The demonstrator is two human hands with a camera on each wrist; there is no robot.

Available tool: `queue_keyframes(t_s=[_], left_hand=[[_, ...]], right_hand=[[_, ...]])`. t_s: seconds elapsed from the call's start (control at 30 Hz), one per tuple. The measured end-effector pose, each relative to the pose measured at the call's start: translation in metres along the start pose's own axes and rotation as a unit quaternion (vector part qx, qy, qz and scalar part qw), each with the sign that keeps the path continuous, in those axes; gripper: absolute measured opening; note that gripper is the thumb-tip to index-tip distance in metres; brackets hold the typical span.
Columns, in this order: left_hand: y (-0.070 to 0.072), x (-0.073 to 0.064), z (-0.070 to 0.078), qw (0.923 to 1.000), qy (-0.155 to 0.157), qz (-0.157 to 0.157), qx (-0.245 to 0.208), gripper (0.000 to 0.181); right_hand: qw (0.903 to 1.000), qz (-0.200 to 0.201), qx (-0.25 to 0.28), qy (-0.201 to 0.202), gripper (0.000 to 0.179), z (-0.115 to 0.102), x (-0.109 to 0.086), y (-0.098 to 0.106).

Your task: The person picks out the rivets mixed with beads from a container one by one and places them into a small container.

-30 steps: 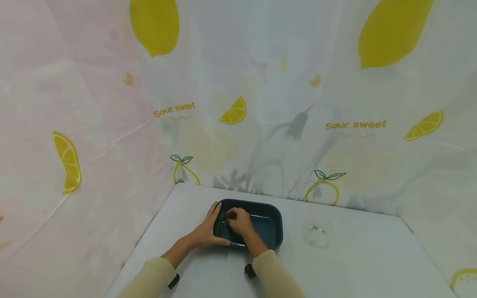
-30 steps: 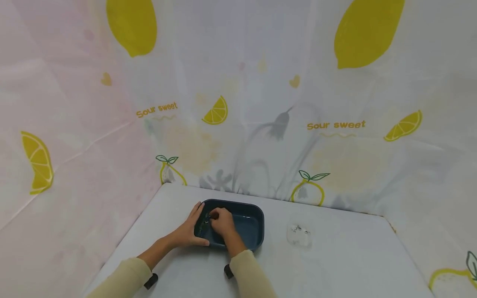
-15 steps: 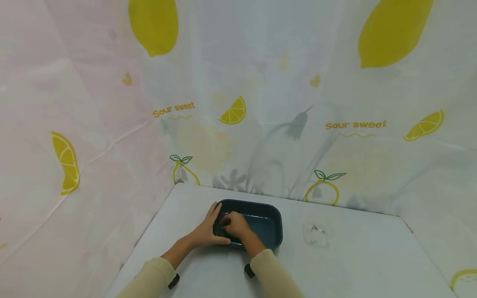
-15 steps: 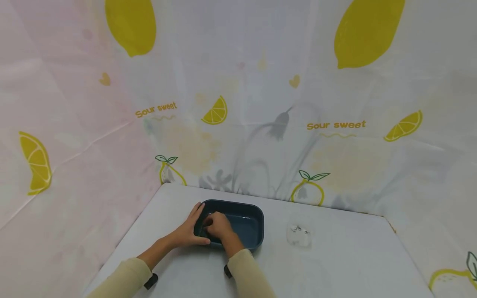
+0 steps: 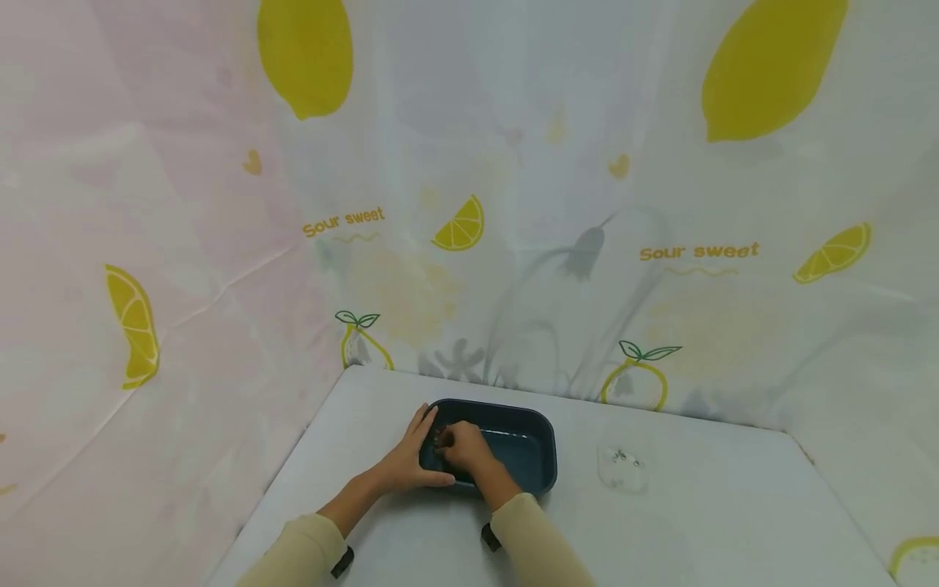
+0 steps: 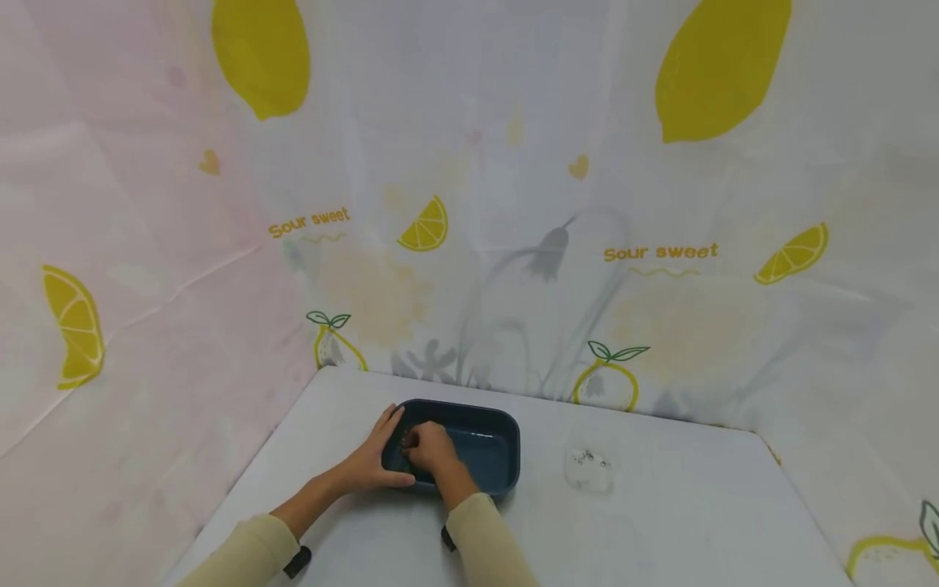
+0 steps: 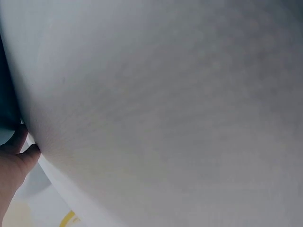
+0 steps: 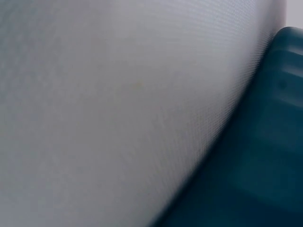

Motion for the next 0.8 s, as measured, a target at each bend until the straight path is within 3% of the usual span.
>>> queue_keyframes(t_s=[0.53, 0.8], left_hand=[[-0.0055, 0.004, 0.0021, 1.0, 0.0, 0.001, -0.001, 0.116], [-0.0039, 0.0017, -0.0053, 1.0, 0.006, 0.002, 0.005, 0.117]], right_hand=[[0.9978, 0.053, 0.023, -0.032, 0.01, 0.0058, -0.0054, 0.0067], [0.9964, 0.063, 0.056, -0.011, 0.006, 0.0024, -0.0049, 0.0047]])
Point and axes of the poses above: each hand's wrist, its own x-axis towards the middle knuckle, its own y-axis out of the back of the hand, z = x × y, the point moved 1 cm from there along x, towards the middle knuckle, and after that the axes turned 7 degrees about -y, right-handed, at the moved point
